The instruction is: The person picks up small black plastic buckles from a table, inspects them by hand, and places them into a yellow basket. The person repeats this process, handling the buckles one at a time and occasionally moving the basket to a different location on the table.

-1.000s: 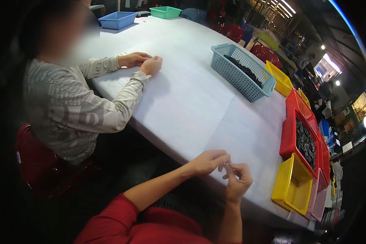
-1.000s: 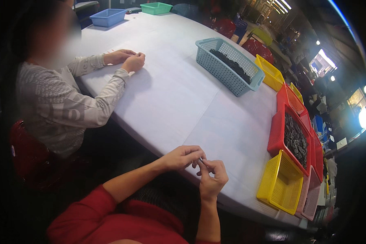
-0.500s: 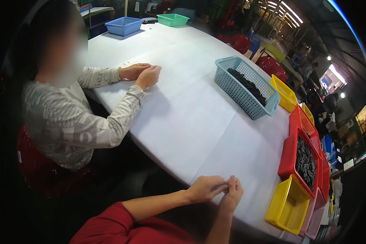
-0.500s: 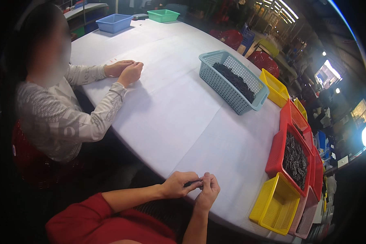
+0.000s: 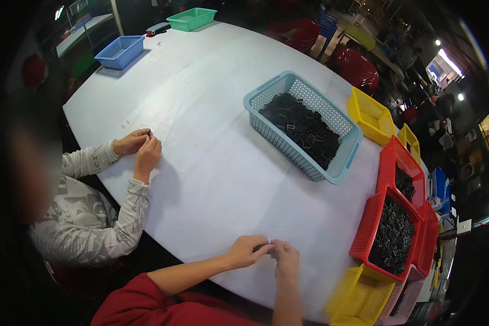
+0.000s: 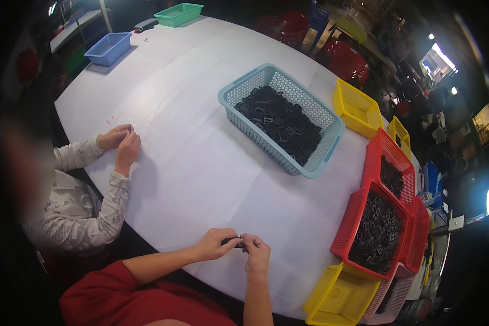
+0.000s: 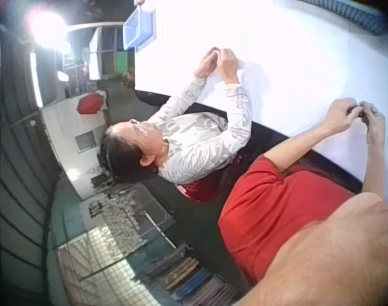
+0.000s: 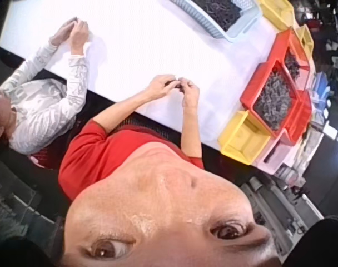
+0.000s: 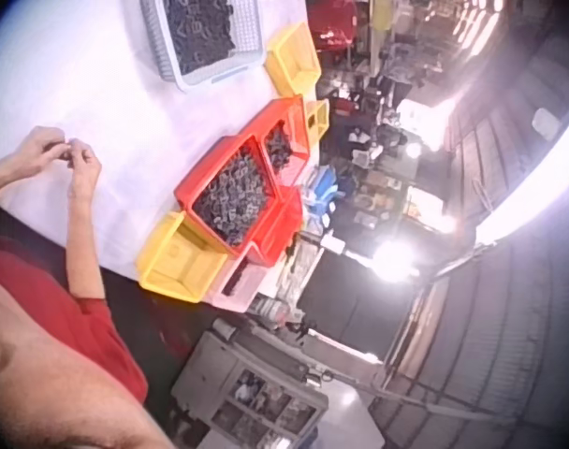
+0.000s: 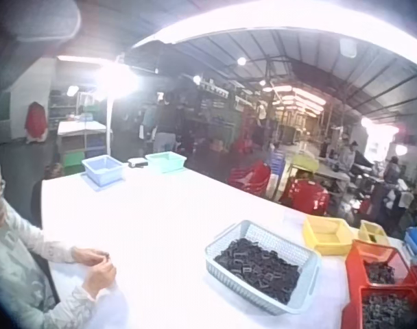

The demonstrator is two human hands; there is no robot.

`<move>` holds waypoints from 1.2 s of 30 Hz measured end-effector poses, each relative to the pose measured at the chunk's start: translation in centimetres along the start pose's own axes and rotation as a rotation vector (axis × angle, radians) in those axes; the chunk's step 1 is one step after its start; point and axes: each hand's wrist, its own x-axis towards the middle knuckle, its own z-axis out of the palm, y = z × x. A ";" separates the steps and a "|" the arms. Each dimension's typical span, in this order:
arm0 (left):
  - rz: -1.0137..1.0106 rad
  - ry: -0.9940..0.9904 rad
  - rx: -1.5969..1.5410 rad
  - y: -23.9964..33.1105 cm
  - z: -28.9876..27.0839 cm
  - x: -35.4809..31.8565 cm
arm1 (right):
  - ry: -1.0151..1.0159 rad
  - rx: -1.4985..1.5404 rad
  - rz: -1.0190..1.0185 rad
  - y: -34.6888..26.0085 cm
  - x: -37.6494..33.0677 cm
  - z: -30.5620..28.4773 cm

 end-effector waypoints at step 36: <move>0.993 -0.929 1.007 42.4 5.1 17.9 | -0.211 -0.647 0.086 -8.0 -2.3 -1.1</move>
